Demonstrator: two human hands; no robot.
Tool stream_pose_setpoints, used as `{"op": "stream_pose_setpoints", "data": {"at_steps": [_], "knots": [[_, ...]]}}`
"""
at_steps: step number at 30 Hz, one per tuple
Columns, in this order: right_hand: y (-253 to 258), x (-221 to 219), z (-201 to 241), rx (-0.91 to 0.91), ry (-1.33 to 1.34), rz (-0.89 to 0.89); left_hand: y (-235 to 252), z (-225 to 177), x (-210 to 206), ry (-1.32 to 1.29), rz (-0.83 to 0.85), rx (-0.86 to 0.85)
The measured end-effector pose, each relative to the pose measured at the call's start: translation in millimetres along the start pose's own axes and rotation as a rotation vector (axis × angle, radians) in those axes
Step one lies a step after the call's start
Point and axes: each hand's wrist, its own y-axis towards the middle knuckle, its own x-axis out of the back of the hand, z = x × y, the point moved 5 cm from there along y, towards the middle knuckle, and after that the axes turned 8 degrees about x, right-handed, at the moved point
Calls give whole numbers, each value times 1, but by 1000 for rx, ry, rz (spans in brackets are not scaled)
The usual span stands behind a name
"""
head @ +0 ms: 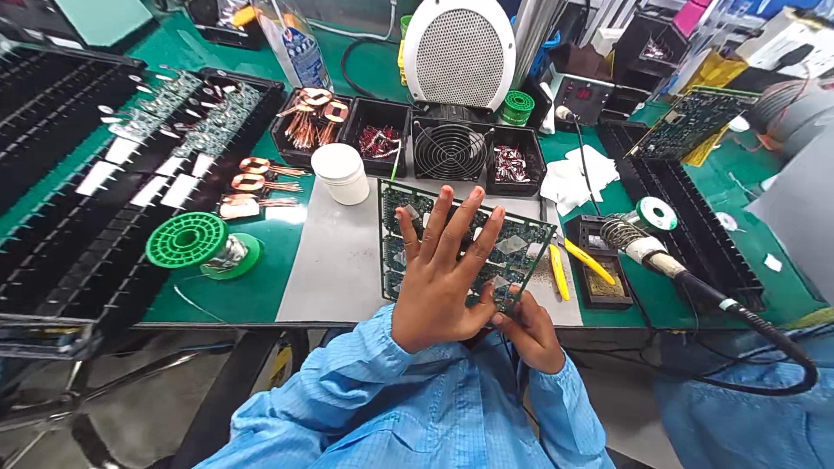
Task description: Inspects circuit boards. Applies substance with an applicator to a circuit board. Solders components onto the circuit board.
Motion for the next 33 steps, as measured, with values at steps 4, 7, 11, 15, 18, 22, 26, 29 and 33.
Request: {"op": "stream_pose_setpoints", "data": {"at_steps": [4,7,11,15,18,22,26,29,33], "knots": [[1,0,0,4,2,1,0,1,3,-36,-13,15],[1,0,1,-3,-6,-4,1,1,1,-44,-34,26],[2,-1,2,-8,-37,-17,3,-2,1,-28,-130,32],[3,-2,3,7,-57,-28,13,-7,9,-16,-146,37],[2,-3,3,3,-60,-24,27,-5,15,-35,-146,36],[2,-3,2,-6,-53,-24,39,-2,18,-73,-98,37],[2,-2,2,2,-45,-22,38,-4,17,-70,-108,45],[2,-3,2,5,-46,-20,38,-5,17,-80,-122,45],[2,-2,1,11,-44,-18,37,-7,16,-73,-180,49]]}}
